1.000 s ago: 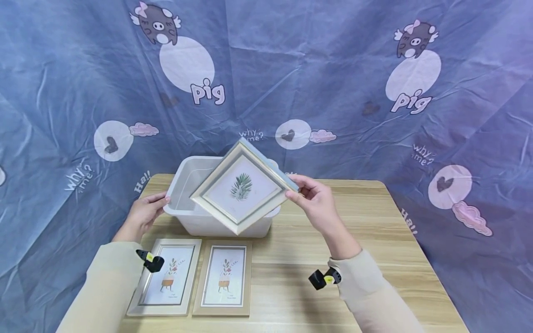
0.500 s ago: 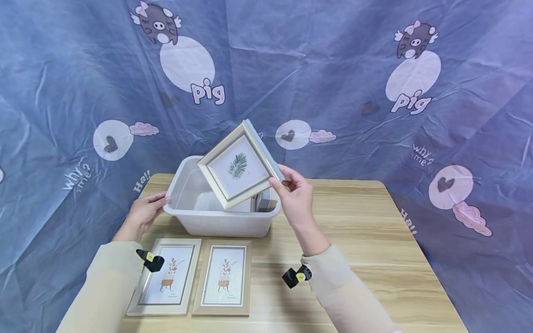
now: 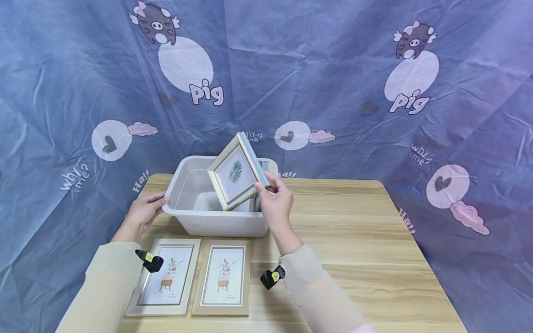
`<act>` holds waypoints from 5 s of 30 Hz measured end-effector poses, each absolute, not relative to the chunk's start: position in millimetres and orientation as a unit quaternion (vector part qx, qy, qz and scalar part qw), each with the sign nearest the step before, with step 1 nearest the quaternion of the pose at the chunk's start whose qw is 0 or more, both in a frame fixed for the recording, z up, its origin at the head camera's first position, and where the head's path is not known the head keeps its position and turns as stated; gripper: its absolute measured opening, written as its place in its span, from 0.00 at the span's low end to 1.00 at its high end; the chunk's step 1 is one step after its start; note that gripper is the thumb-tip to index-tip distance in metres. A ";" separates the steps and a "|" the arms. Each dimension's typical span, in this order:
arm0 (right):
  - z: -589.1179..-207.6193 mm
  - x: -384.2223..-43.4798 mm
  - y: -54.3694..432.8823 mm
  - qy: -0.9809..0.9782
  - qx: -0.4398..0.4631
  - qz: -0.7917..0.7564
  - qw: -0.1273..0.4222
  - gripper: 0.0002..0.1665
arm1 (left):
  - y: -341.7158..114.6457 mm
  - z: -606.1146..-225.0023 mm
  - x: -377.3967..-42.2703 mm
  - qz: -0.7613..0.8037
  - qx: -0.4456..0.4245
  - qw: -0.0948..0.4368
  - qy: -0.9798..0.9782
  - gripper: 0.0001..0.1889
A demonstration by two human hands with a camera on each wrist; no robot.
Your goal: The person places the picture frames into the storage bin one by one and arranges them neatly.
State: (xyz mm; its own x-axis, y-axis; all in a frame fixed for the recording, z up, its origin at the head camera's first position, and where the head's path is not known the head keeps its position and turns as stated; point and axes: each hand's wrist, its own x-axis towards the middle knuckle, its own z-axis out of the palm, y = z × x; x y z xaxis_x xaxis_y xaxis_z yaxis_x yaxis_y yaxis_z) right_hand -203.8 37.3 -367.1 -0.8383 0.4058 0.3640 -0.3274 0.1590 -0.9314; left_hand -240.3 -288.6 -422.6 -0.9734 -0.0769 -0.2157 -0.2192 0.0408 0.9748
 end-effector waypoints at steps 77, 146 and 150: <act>-415.5 -212.9 28.2 -0.907 -0.056 0.300 0.289 0.24 | -287.1 -419.4 -242.4 0.723 -0.096 0.049 0.683 0.31; -407.6 -196.1 101.0 -0.704 0.002 0.685 0.185 0.22 | -285.9 -417.7 -233.8 0.700 -0.123 0.053 0.702 0.32; -424.0 -208.3 110.6 -0.702 -0.036 0.703 0.108 0.25 | -286.3 -418.7 -234.5 0.701 -0.119 0.052 0.701 0.31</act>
State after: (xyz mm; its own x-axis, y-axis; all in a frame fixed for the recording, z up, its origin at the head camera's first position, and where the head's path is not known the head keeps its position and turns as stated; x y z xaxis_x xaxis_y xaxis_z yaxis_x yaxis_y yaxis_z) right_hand -208.3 110.6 -424.0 -0.9739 0.2031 0.1014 -0.1015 0.0103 -0.9948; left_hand -234.5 -286.3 -418.7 -0.9663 -0.0934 -0.2397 -0.2397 -0.0112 0.9708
